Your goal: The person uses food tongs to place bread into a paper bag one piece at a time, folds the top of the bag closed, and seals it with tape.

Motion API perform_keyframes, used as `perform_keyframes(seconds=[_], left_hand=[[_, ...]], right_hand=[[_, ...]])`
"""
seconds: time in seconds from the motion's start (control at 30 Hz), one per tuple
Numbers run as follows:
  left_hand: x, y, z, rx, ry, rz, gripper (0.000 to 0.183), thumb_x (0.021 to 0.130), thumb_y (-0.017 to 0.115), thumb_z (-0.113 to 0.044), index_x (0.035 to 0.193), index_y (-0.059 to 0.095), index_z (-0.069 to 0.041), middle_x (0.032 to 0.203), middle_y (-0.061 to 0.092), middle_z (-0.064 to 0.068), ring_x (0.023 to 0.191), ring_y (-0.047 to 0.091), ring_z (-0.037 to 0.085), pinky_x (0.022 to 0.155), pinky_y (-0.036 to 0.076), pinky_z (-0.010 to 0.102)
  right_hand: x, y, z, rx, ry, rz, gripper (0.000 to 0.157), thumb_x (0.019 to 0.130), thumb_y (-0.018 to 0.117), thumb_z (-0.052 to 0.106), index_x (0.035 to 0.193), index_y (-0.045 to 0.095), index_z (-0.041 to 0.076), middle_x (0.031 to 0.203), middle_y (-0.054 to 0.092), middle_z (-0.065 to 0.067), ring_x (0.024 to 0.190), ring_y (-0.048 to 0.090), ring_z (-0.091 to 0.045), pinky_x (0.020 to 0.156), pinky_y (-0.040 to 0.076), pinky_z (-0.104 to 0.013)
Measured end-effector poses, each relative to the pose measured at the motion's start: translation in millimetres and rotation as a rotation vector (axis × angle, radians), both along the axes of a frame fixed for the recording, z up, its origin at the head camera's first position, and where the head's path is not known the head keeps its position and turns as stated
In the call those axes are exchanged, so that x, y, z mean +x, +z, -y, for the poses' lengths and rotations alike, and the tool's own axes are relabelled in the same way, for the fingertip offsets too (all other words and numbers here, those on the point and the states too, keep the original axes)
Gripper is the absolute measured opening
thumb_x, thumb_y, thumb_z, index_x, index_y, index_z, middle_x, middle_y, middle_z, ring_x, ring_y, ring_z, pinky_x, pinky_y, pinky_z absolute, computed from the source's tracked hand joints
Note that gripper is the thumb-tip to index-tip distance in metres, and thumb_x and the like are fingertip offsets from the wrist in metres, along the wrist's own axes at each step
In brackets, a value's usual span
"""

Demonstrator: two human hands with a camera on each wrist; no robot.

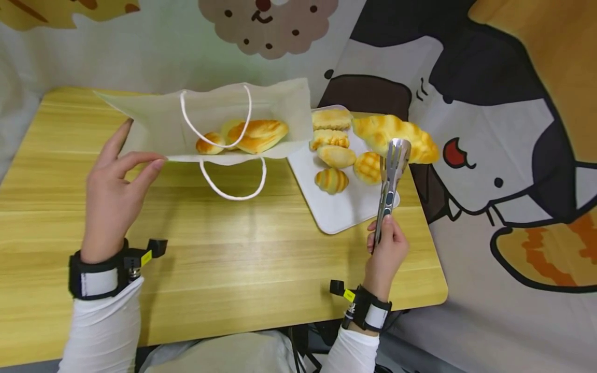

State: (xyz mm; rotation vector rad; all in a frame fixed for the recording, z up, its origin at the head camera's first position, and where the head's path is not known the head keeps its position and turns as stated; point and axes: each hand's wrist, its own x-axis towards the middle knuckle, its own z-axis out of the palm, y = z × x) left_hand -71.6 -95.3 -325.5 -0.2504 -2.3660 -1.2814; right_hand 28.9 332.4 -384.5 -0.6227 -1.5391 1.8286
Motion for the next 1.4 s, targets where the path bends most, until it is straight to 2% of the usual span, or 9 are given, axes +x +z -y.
perform_keyframes(seconds=[0.17,0.37,0.63,0.77,0.9,1.07,1.4], left_hand=[[0.2,0.4,1.8,-0.003,0.005,-0.002,0.020,0.084,0.072,-0.014,0.093,0.073,0.003,0.149,0.037,0.004,0.133,0.033,0.019,0.108,0.032,0.050],[-0.1,-0.4,2.7,-0.003,0.004,-0.017,0.020,0.083,0.073,-0.015,0.092,0.073,0.003,0.149,0.038,0.004,0.133,0.032,0.018,0.108,0.032,0.049],[0.1,0.1,4.1,-0.004,0.000,-0.018,0.020,0.083,0.072,-0.014,0.093,0.072,0.003,0.149,0.037,0.004,0.133,0.033,0.020,0.109,0.032,0.048],[1.0,0.5,4.7,-0.005,-0.003,-0.015,0.019,0.083,0.072,-0.014,0.093,0.072,0.003,0.149,0.037,0.004,0.133,0.033,0.020,0.109,0.031,0.047],[1.3,0.5,5.7,-0.003,-0.003,-0.016,0.019,0.084,0.072,-0.015,0.092,0.072,0.003,0.149,0.037,0.004,0.133,0.033,0.020,0.109,0.031,0.046],[1.9,0.1,5.3,-0.002,-0.004,-0.025,0.018,0.083,0.072,-0.013,0.091,0.072,0.003,0.148,0.038,0.005,0.133,0.032,0.019,0.110,0.030,0.046],[1.0,-1.0,3.8,-0.012,-0.013,-0.032,0.019,0.085,0.071,-0.016,0.092,0.072,0.002,0.149,0.037,0.005,0.133,0.033,0.021,0.108,0.033,0.047]], right_hand=[[2.1,19.8,9.0,0.063,0.028,-0.046,0.038,0.090,0.065,0.022,0.091,0.061,-0.016,0.061,0.060,-0.009,0.036,0.039,-0.013,0.029,0.033,-0.015],[2.0,42.4,16.8,0.179,0.134,-0.084,0.037,0.092,0.063,0.016,0.093,0.059,-0.020,0.060,0.060,-0.009,0.036,0.039,-0.015,0.029,0.030,-0.017],[-1.9,64.4,26.2,0.347,0.247,-0.084,0.028,0.093,0.060,0.010,0.097,0.063,-0.017,0.063,0.060,-0.009,0.037,0.037,-0.016,0.029,0.029,-0.018],[-3.6,72.2,34.7,0.399,0.281,-0.015,0.025,0.093,0.060,0.012,0.101,0.066,-0.011,0.065,0.059,-0.009,0.039,0.037,-0.016,0.032,0.030,-0.019],[-9.2,75.2,43.9,0.468,0.326,0.070,0.023,0.094,0.060,0.016,0.102,0.068,-0.004,0.067,0.059,-0.009,0.041,0.037,-0.017,0.033,0.029,-0.022],[-18.1,73.6,55.3,0.507,0.395,0.112,0.023,0.094,0.060,0.019,0.102,0.068,-0.001,0.067,0.059,-0.007,0.042,0.039,-0.017,0.033,0.029,-0.023],[-22.4,70.7,75.6,0.580,0.476,0.223,0.024,0.093,0.061,0.026,0.103,0.070,0.008,0.067,0.060,-0.007,0.043,0.041,-0.017,0.032,0.030,-0.023]])
